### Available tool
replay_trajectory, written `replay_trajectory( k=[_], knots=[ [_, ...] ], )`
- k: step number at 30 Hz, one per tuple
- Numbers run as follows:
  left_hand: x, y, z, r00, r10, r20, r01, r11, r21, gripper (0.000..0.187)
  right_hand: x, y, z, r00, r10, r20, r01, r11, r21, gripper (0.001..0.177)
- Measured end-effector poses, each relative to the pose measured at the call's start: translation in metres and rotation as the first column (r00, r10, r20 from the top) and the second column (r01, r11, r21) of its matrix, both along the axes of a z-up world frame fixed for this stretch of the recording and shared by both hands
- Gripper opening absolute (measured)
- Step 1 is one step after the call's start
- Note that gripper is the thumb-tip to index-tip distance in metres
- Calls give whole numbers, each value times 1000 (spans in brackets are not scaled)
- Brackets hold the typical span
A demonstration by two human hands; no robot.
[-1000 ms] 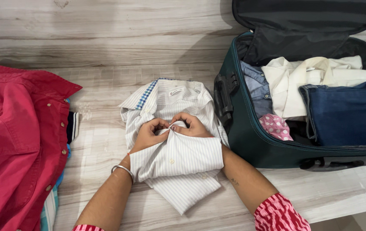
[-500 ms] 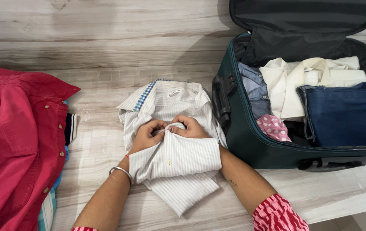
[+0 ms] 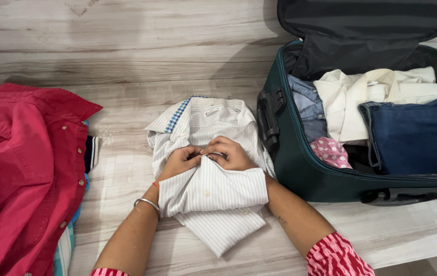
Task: The person picks up a white shirt and a blue shirt from a surface, buttons them by hand, and folds them before placing them into an open suitcase.
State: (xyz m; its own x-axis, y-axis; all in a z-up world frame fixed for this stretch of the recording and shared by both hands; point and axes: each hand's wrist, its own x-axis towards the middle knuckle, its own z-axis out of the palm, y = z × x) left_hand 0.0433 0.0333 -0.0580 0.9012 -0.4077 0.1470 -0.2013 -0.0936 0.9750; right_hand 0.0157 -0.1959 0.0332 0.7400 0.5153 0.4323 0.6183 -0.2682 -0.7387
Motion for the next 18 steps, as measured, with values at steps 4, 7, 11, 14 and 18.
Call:
replay_trajectory(
  k=[4, 7, 11, 14, 18],
  knots=[
    [-6, -1, 9, 994, 72, -79, -75, 997, -34, 21, -8, 2, 10, 981, -112, 161, 117, 993, -25, 17],
    [-6, 2, 12, 996, 14, -84, -23, 995, -98, 19, -15, -1, 20, 916, -113, 385, 142, 989, -48, 17],
    [-4, 10, 17, 991, -28, -129, -10, 959, -284, 18, -15, -6, 23, 907, -173, 383, 196, 980, -21, 15],
    [-7, 9, 19, 984, -5, -177, -65, 920, -387, 17, -3, -5, 19, 984, 21, 180, 9, 987, -162, 11],
    [-11, 7, 30, 998, -42, -45, 24, 936, -352, 17, -8, -6, 27, 958, 258, -125, -286, 852, -437, 26]
  ],
)
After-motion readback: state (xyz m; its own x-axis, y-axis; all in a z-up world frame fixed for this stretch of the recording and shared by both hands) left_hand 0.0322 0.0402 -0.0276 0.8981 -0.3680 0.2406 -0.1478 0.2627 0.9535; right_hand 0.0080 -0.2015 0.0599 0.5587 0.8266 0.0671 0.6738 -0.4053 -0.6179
